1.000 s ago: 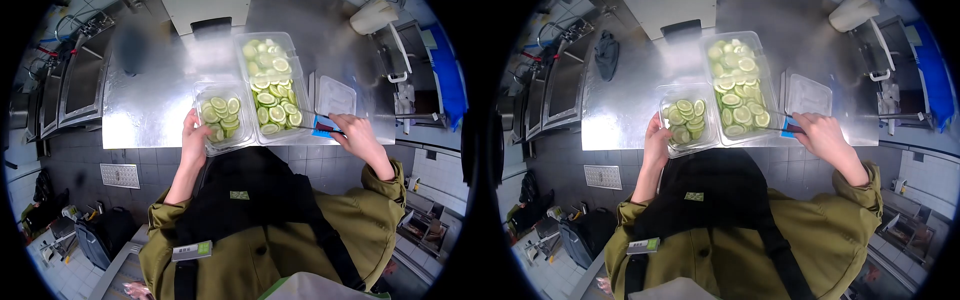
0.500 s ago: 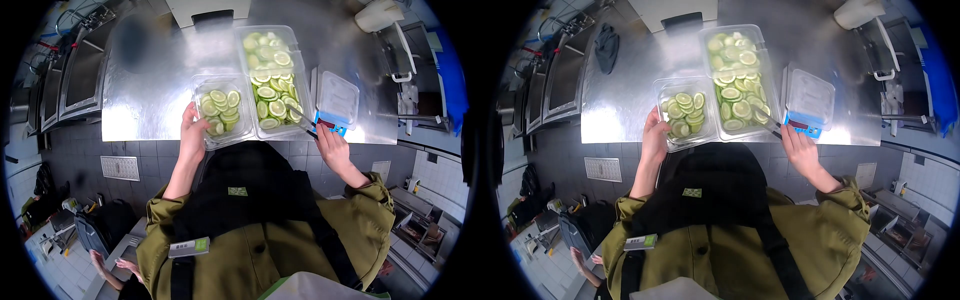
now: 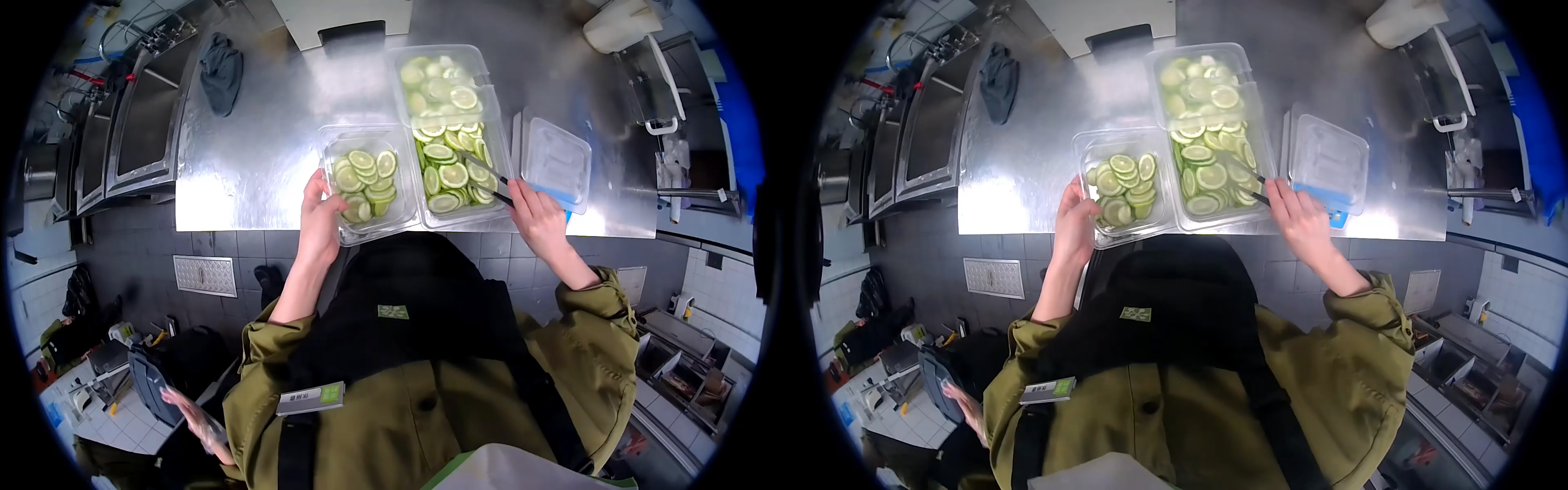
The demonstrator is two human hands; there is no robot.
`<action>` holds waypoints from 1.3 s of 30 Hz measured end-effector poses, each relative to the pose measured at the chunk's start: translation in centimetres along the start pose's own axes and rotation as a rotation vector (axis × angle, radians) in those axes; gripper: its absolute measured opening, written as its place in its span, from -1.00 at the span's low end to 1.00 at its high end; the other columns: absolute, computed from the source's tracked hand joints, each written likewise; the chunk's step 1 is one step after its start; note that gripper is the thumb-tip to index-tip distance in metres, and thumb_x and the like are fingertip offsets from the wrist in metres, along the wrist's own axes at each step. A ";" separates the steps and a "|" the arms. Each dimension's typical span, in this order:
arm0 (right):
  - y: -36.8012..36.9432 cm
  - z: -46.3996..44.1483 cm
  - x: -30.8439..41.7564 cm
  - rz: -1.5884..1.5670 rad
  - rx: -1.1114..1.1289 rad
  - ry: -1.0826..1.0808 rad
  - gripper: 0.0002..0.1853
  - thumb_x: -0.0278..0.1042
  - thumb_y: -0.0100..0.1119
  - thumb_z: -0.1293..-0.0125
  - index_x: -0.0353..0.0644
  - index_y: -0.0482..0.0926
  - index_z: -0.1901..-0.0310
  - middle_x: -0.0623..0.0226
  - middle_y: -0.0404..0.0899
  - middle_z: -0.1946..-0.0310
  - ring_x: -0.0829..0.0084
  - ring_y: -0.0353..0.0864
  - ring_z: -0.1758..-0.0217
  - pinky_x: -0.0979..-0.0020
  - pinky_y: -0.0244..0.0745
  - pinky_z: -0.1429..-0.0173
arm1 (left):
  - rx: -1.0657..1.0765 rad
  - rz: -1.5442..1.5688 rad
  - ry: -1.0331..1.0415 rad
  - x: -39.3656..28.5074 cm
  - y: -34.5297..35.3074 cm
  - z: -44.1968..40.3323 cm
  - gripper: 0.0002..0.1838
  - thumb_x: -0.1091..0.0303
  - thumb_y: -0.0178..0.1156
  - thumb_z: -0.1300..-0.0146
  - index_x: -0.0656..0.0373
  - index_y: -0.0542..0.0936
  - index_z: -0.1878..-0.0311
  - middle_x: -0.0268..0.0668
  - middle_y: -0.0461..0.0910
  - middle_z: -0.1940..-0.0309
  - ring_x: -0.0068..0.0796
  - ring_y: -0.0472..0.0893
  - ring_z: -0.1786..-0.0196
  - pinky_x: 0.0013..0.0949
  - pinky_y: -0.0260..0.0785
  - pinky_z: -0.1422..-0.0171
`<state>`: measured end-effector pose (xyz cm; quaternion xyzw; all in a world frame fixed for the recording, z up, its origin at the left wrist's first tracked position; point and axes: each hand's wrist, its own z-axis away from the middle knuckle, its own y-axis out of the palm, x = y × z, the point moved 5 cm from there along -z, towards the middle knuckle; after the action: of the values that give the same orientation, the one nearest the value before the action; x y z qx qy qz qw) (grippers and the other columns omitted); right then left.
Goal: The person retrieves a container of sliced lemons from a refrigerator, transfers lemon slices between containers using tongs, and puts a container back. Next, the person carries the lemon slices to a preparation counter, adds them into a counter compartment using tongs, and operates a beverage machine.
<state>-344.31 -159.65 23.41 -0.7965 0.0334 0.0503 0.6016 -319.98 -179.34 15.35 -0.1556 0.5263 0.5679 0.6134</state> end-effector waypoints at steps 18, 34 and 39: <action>-3.6 -5.2 -1.6 -0.397 0.051 0.175 -0.74 -0.36 0.17 -0.01 -0.24 0.51 0.23 0.25 0.56 0.49 0.28 0.54 0.55 0.34 0.40 0.53 | -0.004 0.018 -0.001 0.1 0.0 -0.1 -0.75 0.69 -0.05 0.19 0.08 0.24 0.50 -0.25 0.07 -0.23 -0.26 0.07 -0.26 -0.35 0.02 -0.21; -3.7 -2.5 1.6 -0.119 0.190 0.319 -0.53 -0.34 0.24 0.08 -0.35 0.41 0.09 0.21 0.50 0.42 0.27 0.52 0.47 0.36 0.40 0.47 | -0.056 0.022 -0.079 -1.3 0.5 0.9 -0.68 0.70 -0.11 0.25 0.17 0.35 0.32 -0.27 0.35 0.07 -0.41 0.28 -0.07 -0.39 0.09 -0.18; 0.7 -2.5 3.1 -0.028 0.234 0.308 -0.48 -0.35 0.27 0.13 -0.35 0.38 0.08 0.25 0.47 0.42 0.33 0.50 0.45 0.41 0.41 0.48 | -0.052 0.083 -0.110 -0.8 0.4 0.6 -0.70 0.71 -0.11 0.28 0.15 0.32 0.40 -0.28 0.37 0.05 -0.40 0.29 -0.07 -0.40 0.09 -0.19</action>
<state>-341.23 -162.22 23.11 -0.7198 0.1196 -0.0845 0.6785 -319.83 -179.17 16.44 -0.1182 0.4831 0.6141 0.6129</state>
